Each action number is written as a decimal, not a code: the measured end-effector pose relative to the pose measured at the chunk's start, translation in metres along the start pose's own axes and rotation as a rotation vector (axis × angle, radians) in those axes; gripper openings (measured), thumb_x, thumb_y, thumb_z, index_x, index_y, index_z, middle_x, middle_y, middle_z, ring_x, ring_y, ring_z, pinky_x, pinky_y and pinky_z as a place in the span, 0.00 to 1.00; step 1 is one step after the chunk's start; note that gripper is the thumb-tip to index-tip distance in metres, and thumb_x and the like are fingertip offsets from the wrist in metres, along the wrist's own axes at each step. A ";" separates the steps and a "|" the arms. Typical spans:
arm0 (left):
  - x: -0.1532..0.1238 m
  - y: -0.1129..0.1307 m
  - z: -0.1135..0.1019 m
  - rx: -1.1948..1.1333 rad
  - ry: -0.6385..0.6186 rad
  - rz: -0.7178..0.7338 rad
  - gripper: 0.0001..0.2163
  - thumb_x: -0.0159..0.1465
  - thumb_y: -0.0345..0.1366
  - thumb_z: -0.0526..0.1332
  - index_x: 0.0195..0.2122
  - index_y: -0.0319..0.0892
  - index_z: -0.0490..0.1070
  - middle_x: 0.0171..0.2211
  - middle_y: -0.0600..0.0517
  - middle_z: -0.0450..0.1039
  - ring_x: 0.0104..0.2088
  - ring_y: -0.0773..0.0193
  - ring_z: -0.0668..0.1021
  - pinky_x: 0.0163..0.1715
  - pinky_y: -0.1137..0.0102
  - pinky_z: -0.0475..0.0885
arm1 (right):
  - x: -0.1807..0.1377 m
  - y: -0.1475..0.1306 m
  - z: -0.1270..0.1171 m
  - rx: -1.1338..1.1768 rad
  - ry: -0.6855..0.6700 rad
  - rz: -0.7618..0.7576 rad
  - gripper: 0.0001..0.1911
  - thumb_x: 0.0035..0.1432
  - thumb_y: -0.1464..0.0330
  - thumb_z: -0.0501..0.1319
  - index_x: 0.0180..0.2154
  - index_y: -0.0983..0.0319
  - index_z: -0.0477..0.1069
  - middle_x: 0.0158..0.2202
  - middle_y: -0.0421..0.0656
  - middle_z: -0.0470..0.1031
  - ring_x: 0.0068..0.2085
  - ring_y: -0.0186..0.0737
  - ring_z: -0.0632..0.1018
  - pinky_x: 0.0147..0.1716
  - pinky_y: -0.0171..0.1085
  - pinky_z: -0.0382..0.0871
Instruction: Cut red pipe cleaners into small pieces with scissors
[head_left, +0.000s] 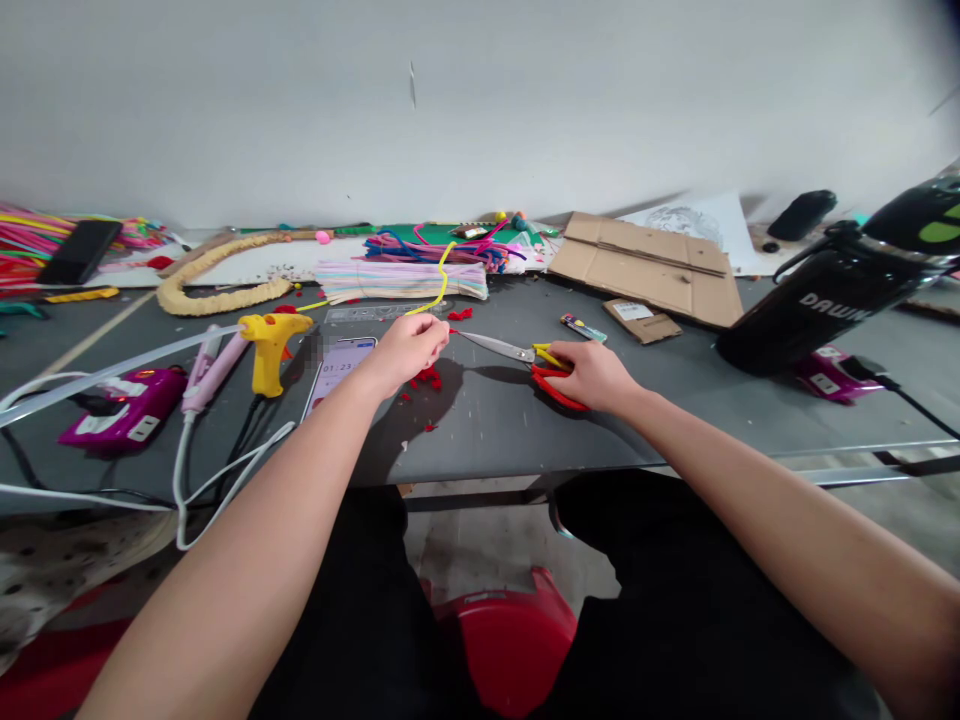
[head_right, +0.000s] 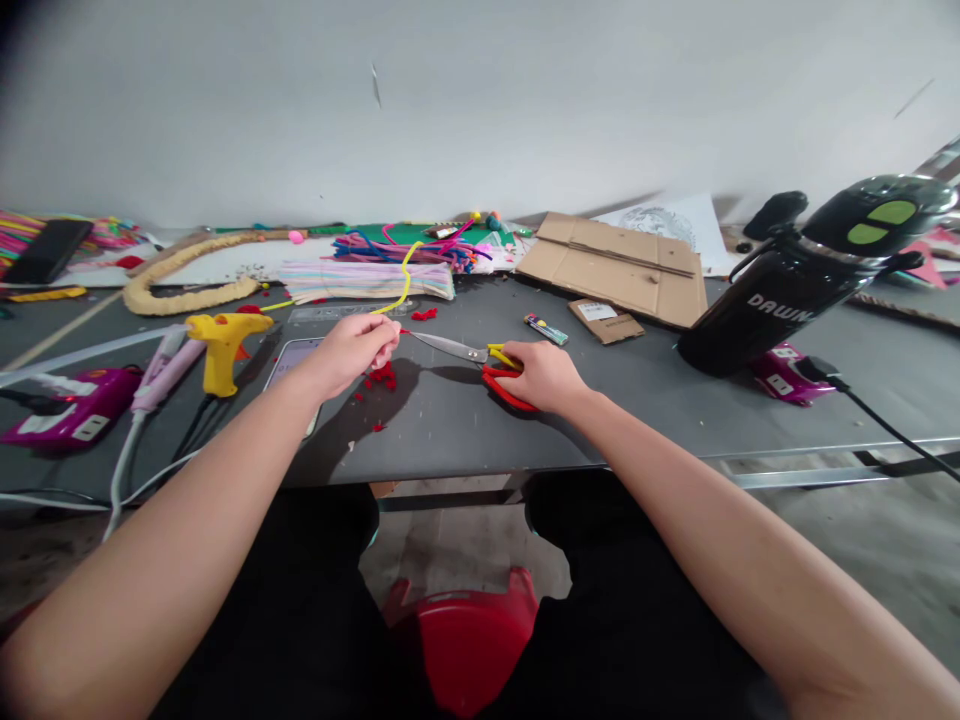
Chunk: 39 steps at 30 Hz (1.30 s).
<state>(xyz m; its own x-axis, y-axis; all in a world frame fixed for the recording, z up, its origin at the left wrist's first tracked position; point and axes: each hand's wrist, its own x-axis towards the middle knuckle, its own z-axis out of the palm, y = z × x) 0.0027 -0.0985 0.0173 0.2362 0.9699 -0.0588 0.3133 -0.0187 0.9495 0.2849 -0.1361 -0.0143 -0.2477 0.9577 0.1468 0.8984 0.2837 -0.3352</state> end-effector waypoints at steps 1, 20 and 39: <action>-0.001 0.002 0.000 -0.018 0.001 -0.005 0.11 0.63 0.34 0.57 0.23 0.40 0.61 0.20 0.56 0.60 0.18 0.75 0.62 0.19 0.75 0.56 | 0.000 0.000 0.000 0.000 0.001 0.004 0.16 0.53 0.53 0.58 0.26 0.58 0.60 0.22 0.37 0.64 0.25 0.34 0.60 0.26 0.35 0.50; -0.003 0.007 0.002 -0.106 -0.040 -0.074 0.12 0.62 0.32 0.57 0.21 0.40 0.59 0.19 0.56 0.57 0.17 0.74 0.61 0.17 0.75 0.54 | -0.002 -0.002 -0.002 -0.002 -0.028 -0.011 0.16 0.53 0.53 0.58 0.28 0.58 0.65 0.25 0.38 0.67 0.26 0.34 0.61 0.27 0.35 0.50; -0.003 0.004 0.002 -0.074 -0.057 -0.065 0.12 0.63 0.34 0.58 0.23 0.40 0.60 0.20 0.55 0.59 0.18 0.74 0.62 0.18 0.75 0.55 | 0.000 0.002 0.000 0.026 -0.015 -0.028 0.13 0.52 0.56 0.59 0.27 0.59 0.65 0.23 0.37 0.65 0.25 0.34 0.60 0.27 0.35 0.50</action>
<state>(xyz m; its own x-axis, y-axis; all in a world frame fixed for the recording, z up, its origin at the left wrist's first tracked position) 0.0054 -0.1019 0.0210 0.2702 0.9531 -0.1364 0.2616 0.0637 0.9631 0.2872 -0.1358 -0.0148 -0.2779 0.9500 0.1424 0.8814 0.3111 -0.3554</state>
